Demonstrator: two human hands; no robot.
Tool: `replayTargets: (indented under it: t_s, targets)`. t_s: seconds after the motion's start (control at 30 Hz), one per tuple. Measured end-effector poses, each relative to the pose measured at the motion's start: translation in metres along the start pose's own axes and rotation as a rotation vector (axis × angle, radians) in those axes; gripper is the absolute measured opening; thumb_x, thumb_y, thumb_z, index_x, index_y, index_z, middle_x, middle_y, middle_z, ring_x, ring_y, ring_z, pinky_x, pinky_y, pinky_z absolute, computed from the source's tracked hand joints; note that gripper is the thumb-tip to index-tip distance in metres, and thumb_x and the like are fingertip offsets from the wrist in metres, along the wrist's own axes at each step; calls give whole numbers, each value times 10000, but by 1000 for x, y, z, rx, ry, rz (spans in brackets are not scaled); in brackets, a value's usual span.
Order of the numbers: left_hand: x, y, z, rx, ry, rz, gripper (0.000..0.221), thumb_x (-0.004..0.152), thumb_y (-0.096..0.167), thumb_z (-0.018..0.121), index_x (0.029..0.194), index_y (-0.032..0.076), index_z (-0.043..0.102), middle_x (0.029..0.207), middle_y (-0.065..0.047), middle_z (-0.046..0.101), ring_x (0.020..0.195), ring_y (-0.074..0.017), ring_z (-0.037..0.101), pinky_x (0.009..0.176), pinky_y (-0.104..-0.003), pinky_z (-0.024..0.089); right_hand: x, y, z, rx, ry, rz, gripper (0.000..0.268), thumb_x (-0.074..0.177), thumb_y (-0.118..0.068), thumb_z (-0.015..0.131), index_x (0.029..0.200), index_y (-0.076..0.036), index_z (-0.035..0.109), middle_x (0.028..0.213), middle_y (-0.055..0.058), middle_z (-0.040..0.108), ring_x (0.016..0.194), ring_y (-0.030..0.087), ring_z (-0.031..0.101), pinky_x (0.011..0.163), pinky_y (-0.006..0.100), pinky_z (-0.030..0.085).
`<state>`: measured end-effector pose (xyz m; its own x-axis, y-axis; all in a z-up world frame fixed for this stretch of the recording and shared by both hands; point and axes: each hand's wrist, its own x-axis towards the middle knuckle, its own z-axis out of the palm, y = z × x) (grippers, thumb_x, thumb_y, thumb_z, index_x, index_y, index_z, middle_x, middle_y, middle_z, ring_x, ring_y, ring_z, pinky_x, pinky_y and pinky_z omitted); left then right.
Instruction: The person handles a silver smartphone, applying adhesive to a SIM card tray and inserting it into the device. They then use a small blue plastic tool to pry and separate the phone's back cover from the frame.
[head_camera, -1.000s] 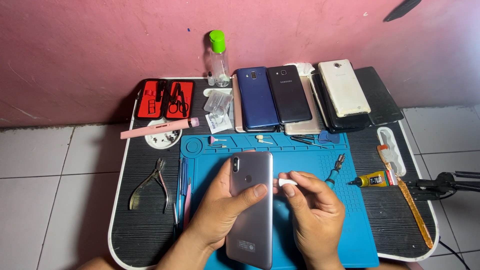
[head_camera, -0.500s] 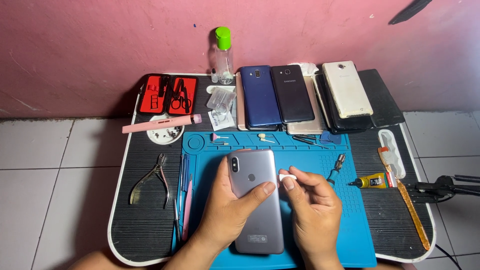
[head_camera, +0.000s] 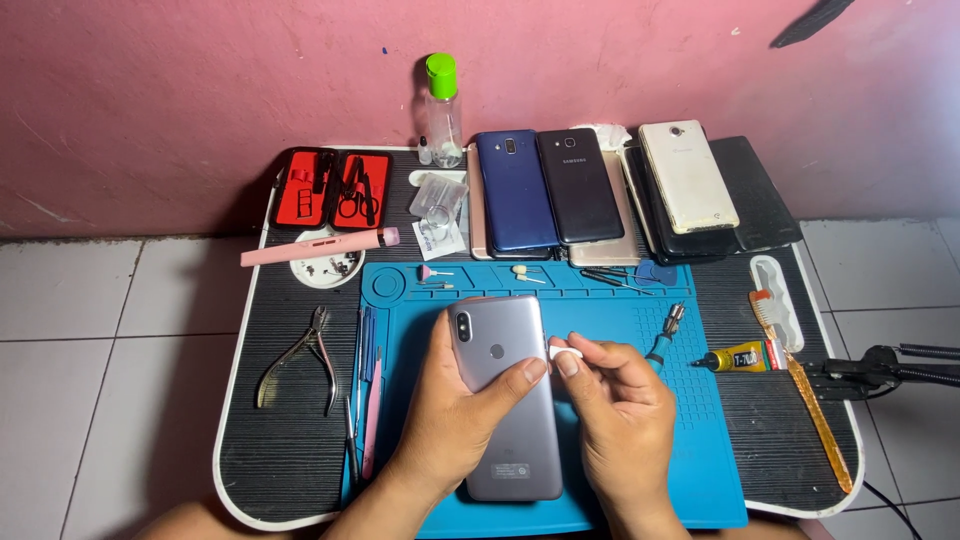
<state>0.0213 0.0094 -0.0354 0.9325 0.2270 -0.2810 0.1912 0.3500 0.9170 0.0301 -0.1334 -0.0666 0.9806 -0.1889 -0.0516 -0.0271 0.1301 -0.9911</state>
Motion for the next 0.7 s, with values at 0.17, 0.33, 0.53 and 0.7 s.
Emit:
replayTargets:
  t_s: [0.17,0.33,0.53,0.7]
  targets:
    - [0,3,0,-43,-26,-29,621,723,152,834,1287,131,574,1088,-47,704,951,-153,677,860,-311,569,0,1,2,20,17,-38,208,873,-49,738,1072,3,716,999,182,783,990,250,785,870,333,648]
    - [-4,4,-1,10,58,-35,596,717,153,846,1265,132,613,1038,-45,719,894,-149,674,842,-293,561,-3,-17,5,-117,101,-216,268,972,-94,633,1219,0,679,1047,156,729,913,227,730,900,327,608]
    - [-4,-1,-9,139,-8,74,478,760,185,804,1197,131,618,1016,-29,722,884,-135,683,805,-293,575,0,-35,-11,-859,-212,-483,281,908,-167,678,1166,-146,786,1055,32,747,1003,210,675,869,332,533]
    - [-8,6,-16,196,-59,25,489,774,158,788,1240,143,641,1028,-16,741,892,-125,699,842,-283,576,-1,-56,-8,-882,-139,-457,272,898,-171,676,1146,-173,785,1090,19,790,1009,191,709,902,316,531]
